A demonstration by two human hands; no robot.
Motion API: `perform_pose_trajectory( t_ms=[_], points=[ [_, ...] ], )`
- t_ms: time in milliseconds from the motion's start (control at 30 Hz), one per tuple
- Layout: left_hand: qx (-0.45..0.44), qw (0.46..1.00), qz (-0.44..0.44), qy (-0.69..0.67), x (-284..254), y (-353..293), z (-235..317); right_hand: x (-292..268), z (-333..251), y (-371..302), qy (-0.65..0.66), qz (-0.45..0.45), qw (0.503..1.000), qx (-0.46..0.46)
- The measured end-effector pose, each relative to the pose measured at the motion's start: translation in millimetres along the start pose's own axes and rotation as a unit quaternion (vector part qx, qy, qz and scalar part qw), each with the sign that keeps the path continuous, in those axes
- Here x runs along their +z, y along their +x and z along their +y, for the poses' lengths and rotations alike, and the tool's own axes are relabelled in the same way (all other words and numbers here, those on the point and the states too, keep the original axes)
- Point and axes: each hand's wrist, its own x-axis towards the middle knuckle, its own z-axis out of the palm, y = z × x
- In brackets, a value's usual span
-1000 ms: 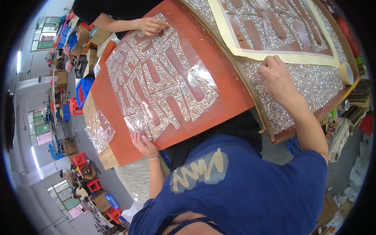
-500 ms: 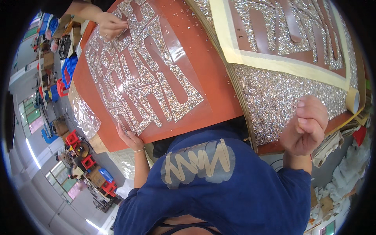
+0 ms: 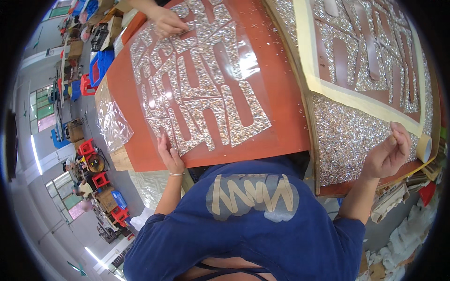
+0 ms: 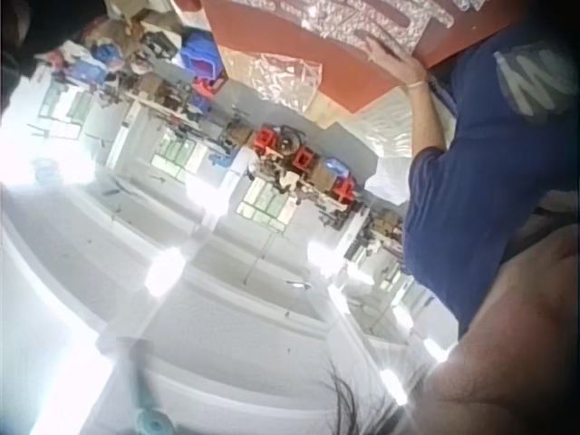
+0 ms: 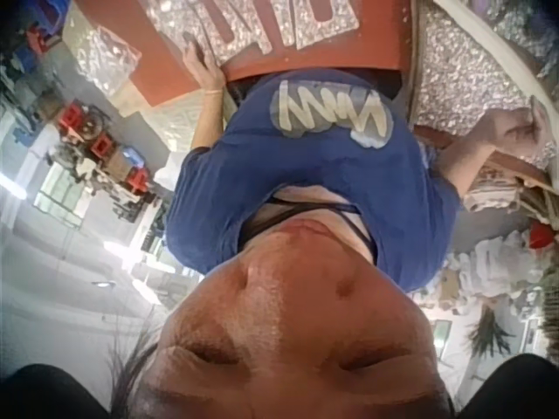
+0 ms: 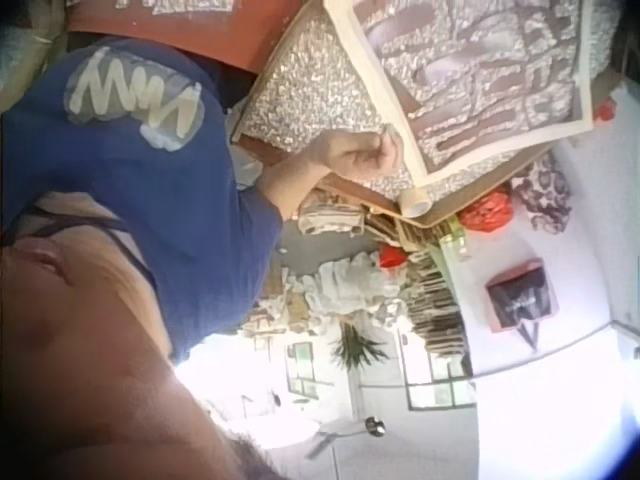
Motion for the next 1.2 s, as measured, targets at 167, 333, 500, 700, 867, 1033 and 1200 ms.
perform_pose_trajectory(
  t_ms=[167, 333, 500, 700, 867, 1033, 1200],
  points=[
    [0.025, 1.000, -0.006, -0.009, -4, 0, -3, 6, 0, -2, -0.072, 0.042, 0.996, 0.023],
    [0.034, 0.997, 0.013, -0.061, -14, -4, -6, 3, 26, -6, -0.122, 0.060, 0.989, 0.050],
    [0.046, 0.985, 0.029, -0.164, -18, -9, -12, 9, 6, -24, -0.310, 0.045, 0.950, -0.015],
    [0.082, 0.969, 0.049, -0.228, -23, -14, -21, 35, -27, -67, -0.341, -0.007, 0.940, 0.019],
    [0.072, 0.962, 0.078, -0.252, -26, -18, -26, 149, -99, -61, -0.161, -0.085, 0.983, -0.018],
    [0.056, 0.968, 0.131, -0.207, -22, -18, -22, 283, -146, -73, 0.011, -0.266, 0.957, -0.114],
    [0.045, 0.972, 0.167, -0.162, -20, -20, -17, 343, -160, -73, 0.047, -0.293, 0.940, -0.169]
  ],
)
